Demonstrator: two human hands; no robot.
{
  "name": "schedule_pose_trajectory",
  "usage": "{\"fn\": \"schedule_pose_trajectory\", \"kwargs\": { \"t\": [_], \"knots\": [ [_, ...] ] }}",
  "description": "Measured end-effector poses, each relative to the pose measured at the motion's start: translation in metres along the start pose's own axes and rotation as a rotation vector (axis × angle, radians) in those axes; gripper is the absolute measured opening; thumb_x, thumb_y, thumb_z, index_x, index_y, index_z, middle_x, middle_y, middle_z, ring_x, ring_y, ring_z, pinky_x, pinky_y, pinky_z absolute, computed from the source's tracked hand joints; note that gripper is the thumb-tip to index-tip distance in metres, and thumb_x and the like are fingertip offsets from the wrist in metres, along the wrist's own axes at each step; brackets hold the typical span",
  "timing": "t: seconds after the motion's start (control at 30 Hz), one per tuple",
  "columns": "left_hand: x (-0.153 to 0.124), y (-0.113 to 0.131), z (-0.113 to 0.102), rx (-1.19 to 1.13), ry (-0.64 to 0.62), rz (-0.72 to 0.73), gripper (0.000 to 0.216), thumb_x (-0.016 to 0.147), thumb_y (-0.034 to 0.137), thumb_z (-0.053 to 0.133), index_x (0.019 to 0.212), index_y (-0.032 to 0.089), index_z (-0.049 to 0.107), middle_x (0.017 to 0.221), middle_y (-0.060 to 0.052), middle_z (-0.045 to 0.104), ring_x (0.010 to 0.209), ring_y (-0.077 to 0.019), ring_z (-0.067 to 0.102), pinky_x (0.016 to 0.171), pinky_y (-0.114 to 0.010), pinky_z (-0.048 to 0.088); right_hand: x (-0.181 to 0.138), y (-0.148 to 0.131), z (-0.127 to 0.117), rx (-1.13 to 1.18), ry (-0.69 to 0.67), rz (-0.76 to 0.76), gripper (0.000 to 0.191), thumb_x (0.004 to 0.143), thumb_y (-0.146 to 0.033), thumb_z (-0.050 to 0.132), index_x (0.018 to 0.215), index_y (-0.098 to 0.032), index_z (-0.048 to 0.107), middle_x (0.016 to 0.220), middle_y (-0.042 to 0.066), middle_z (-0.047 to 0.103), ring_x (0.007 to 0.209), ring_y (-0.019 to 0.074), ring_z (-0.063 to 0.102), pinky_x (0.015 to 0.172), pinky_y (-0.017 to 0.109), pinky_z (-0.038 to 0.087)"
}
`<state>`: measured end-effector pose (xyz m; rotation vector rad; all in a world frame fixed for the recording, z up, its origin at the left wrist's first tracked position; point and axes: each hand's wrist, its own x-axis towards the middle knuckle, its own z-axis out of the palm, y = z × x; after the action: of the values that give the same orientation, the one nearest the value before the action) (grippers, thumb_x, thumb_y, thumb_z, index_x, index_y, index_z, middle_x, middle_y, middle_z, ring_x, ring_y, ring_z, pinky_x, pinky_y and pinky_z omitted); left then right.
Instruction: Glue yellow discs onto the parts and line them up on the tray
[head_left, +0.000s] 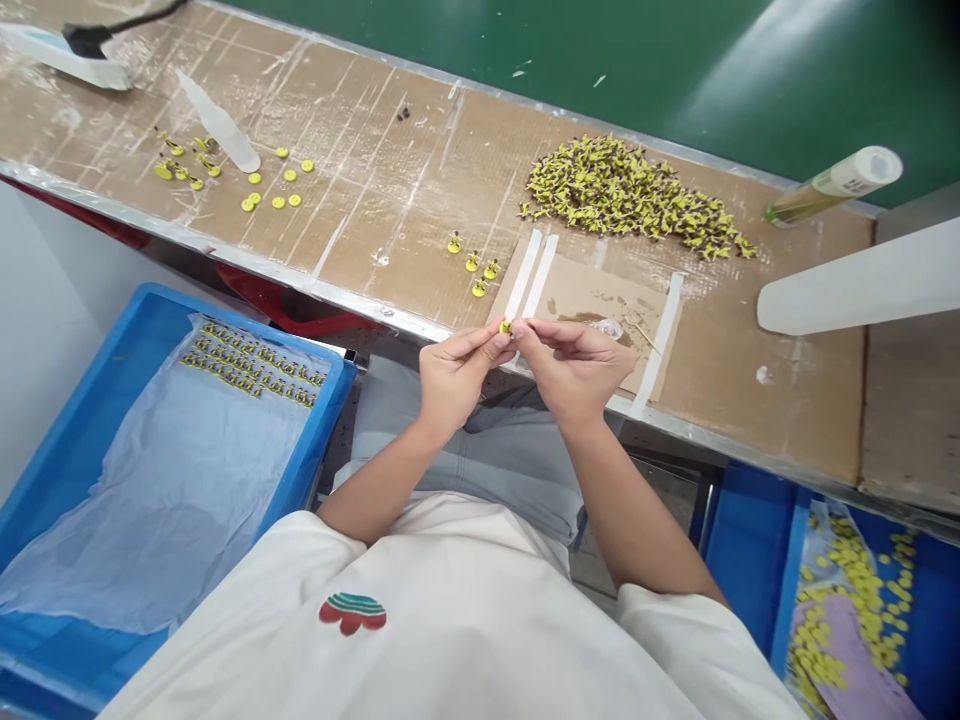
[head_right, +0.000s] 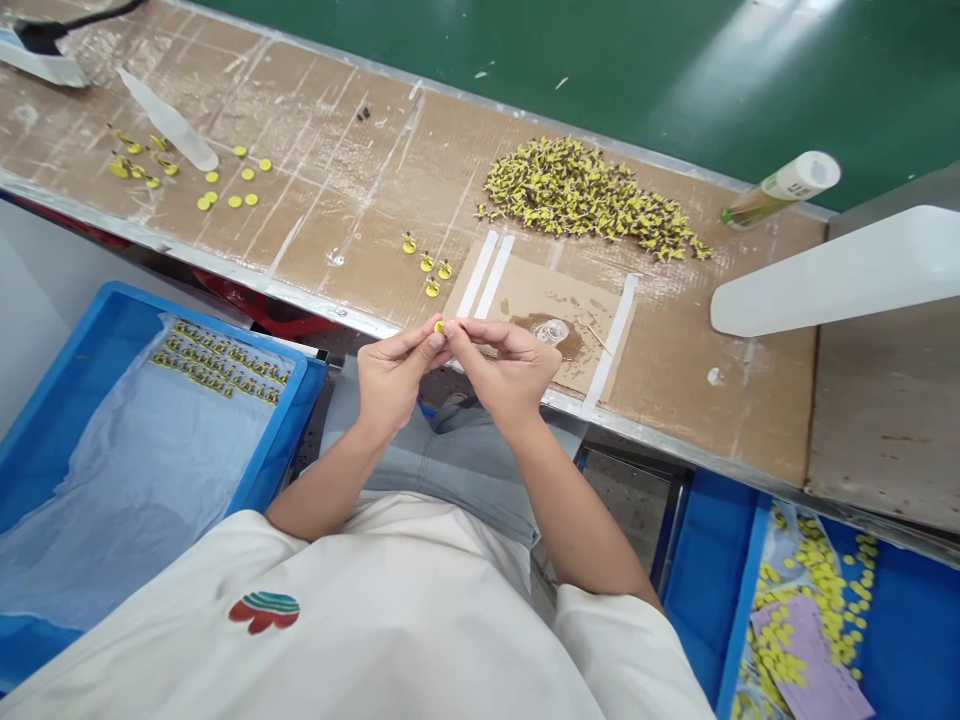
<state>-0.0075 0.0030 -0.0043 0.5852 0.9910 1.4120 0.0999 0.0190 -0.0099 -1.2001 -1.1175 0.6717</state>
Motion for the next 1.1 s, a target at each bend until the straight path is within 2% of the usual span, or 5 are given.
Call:
{"fn": "schedule_pose_trajectory", "kwargs": {
  "t": [0.37,0.57,0.8,0.93,1.1],
  "knots": [
    [0.016,0.0,-0.006,-0.089,0.039,-0.016,0.032,0.067,0.034,0.081,0.096,0.021,0.076,0.1,-0.003,0.075,0.096,-0.0194,0.07,0.093,-0.037,0.056,0.006,0.004,0.018,-0.045,-0.002,-0.058,0.017,0.071,-0.032,0.08,0.083,-0.022,0.074,0.083,0.001,0.075,0.075,0.0176,0.072,0.077,0.034,0.061],
    [0.02,0.002,-0.011,-0.117,0.087,-0.041,0.037,0.062,0.033,0.084,0.096,0.02,0.076,0.097,-0.004,0.076,0.095,-0.0201,0.07,0.094,-0.036,0.054,0.005,0.006,0.028,0.02,-0.04,-0.004,0.024,0.074,-0.037,0.077,0.091,-0.022,0.073,0.087,0.001,0.075,0.078,0.0171,0.072,0.079,0.035,0.061],
    [0.017,0.01,-0.011,-0.139,0.0,-0.026,0.034,0.069,0.032,0.08,0.102,0.022,0.073,0.11,-0.004,0.073,0.101,-0.0211,0.069,0.094,-0.033,0.053,0.017,-0.005,0.032,0.052,-0.01,-0.004,0.027,0.074,-0.041,0.077,0.091,-0.021,0.071,0.086,0.001,0.074,0.076,0.0174,0.072,0.076,0.034,0.061],
    [0.02,0.023,-0.014,-0.21,-0.001,-0.087,0.028,0.085,0.04,0.063,0.101,0.019,0.071,0.116,-0.006,0.07,0.113,-0.0213,0.064,0.098,-0.031,0.052,0.05,0.004,0.025,-0.088,0.074,-0.102,0.027,0.077,-0.046,0.072,0.092,-0.023,0.07,0.09,0.002,0.073,0.085,0.0197,0.07,0.083,0.039,0.058],
    [0.026,0.032,-0.026,-0.353,0.011,-0.155,0.026,0.09,0.033,0.052,0.094,0.016,0.072,0.107,-0.005,0.072,0.12,-0.0204,0.06,0.101,-0.03,0.05,0.085,0.034,0.031,-0.429,-0.07,-0.089,0.026,0.077,-0.047,0.072,0.089,-0.024,0.07,0.092,0.005,0.073,0.091,0.0229,0.067,0.09,0.04,0.053]
  ]
}}
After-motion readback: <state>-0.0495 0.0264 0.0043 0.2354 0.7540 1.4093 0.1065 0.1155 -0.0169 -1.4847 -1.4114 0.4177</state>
